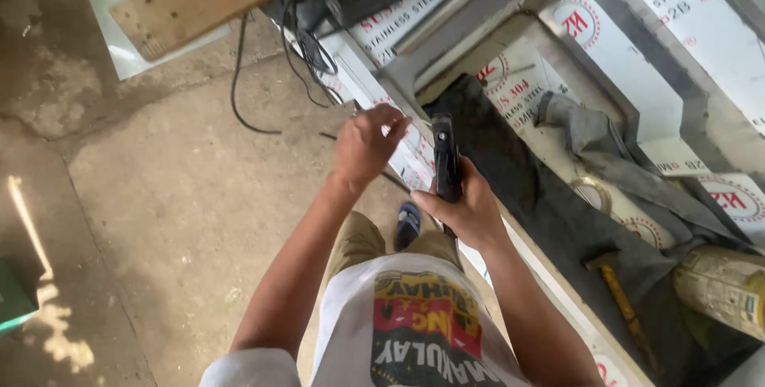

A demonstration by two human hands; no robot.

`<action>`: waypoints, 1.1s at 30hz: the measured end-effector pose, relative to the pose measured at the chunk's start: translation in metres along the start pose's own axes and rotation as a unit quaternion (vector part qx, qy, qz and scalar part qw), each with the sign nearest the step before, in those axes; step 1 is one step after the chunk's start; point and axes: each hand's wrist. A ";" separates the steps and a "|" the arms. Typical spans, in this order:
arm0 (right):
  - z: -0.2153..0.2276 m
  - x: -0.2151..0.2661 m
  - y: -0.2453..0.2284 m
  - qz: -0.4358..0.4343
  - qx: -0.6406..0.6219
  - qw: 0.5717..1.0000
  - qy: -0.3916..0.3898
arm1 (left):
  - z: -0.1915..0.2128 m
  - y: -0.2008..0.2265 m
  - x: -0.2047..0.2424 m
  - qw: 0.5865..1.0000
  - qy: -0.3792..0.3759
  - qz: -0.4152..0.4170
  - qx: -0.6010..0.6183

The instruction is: The person welds a stainless steel frame on a workbench using an arc welding electrode holder, striking arcs that produce sparks and bright flash. They pause to reposition the welding rod in the holder, adjust cloths on the bench, and continue welding along the frame joint.

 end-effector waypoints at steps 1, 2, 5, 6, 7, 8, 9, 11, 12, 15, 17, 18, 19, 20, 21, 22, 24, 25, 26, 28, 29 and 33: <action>-0.007 -0.014 -0.009 0.002 0.002 1.000 0.002 | 0.008 -0.011 -0.021 1.000 0.001 -0.003 0.002; -0.014 -0.029 -0.018 -0.009 -0.046 0.999 0.002 | 0.017 -0.022 -0.042 0.999 0.035 0.007 -0.013; -0.038 -0.076 -0.050 0.002 -0.080 0.996 0.026 | 0.041 -0.068 -0.115 0.996 0.075 0.006 -0.045; -0.046 -0.086 -0.061 0.011 -0.064 0.997 0.046 | 0.044 -0.084 -0.136 0.995 0.075 0.006 -0.059; -0.054 -0.099 -0.068 0.007 -0.066 0.996 0.058 | 0.051 -0.101 -0.162 0.996 0.065 -0.002 -0.054; -0.064 -0.112 -0.075 -0.003 -0.089 0.993 0.071 | 0.056 -0.118 -0.189 0.989 0.091 -0.011 -0.117; -0.073 -0.125 -0.081 -0.012 -0.112 0.990 0.085 | 0.061 -0.135 -0.217 0.977 0.117 -0.021 -0.179; -0.088 -0.153 -0.090 -0.030 -0.098 0.988 0.112 | 0.064 -0.178 -0.276 0.970 0.111 -0.029 -0.214; -0.097 -0.159 -0.092 -0.044 -0.082 0.988 0.124 | 0.063 -0.200 -0.296 0.960 0.115 -0.030 -0.254; -0.113 -0.168 -0.096 -0.038 -0.075 0.986 0.144 | 0.054 -0.263 -0.367 0.931 0.040 0.033 -0.360; -0.120 -0.172 -0.106 -0.084 -0.071 0.978 0.179 | 0.066 -0.266 -0.391 0.924 -0.019 0.040 -0.380; -0.121 -0.171 -0.109 -0.119 -0.062 0.971 0.197 | 0.065 -0.266 -0.400 0.911 -0.061 0.058 -0.403; -0.121 -0.168 -0.103 -0.135 -0.066 0.965 0.214 | 0.063 -0.273 -0.406 0.912 -0.081 0.044 -0.399; -0.121 -0.166 -0.096 -0.152 -0.036 0.963 0.220 | 0.063 -0.281 -0.412 0.915 -0.091 0.016 -0.392; -0.121 -0.161 -0.090 -0.169 -0.006 0.960 0.224 | 0.063 -0.288 -0.418 0.918 -0.100 -0.011 -0.383; -0.123 -0.154 -0.083 -0.181 -0.011 0.955 0.233 | 0.056 -0.315 -0.426 0.917 -0.114 -0.019 -0.382; -0.122 -0.143 -0.072 -0.207 -0.021 0.948 0.240 | 0.044 -0.363 -0.450 0.905 -0.136 -0.092 -0.393; -0.121 -0.140 -0.072 -0.209 -0.023 0.946 0.247 | 0.049 -0.346 -0.454 0.905 -0.139 -0.098 -0.391; -0.121 -0.135 -0.071 -0.211 -0.061 0.939 0.264 | 0.059 -0.333 -0.453 0.899 -0.171 -0.086 -0.394; -0.119 -0.123 -0.062 -0.215 -0.100 0.929 0.283 | 0.073 -0.326 -0.454 0.891 -0.207 -0.076 -0.397; -0.117 -0.116 -0.054 -0.205 -0.102 0.928 0.293 | 0.077 -0.332 -0.456 0.895 -0.152 -0.151 -0.391; -0.107 -0.096 -0.037 -0.195 -0.125 0.926 0.297 | 0.103 -0.346 -0.443 0.894 -0.102 -0.260 -0.352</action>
Point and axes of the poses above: each hand's wrist, its own x-axis away from the middle knuckle, its own z-axis out of the back of the hand, y = z × x, and after that the axes turned 2 degrees about y, right-handed
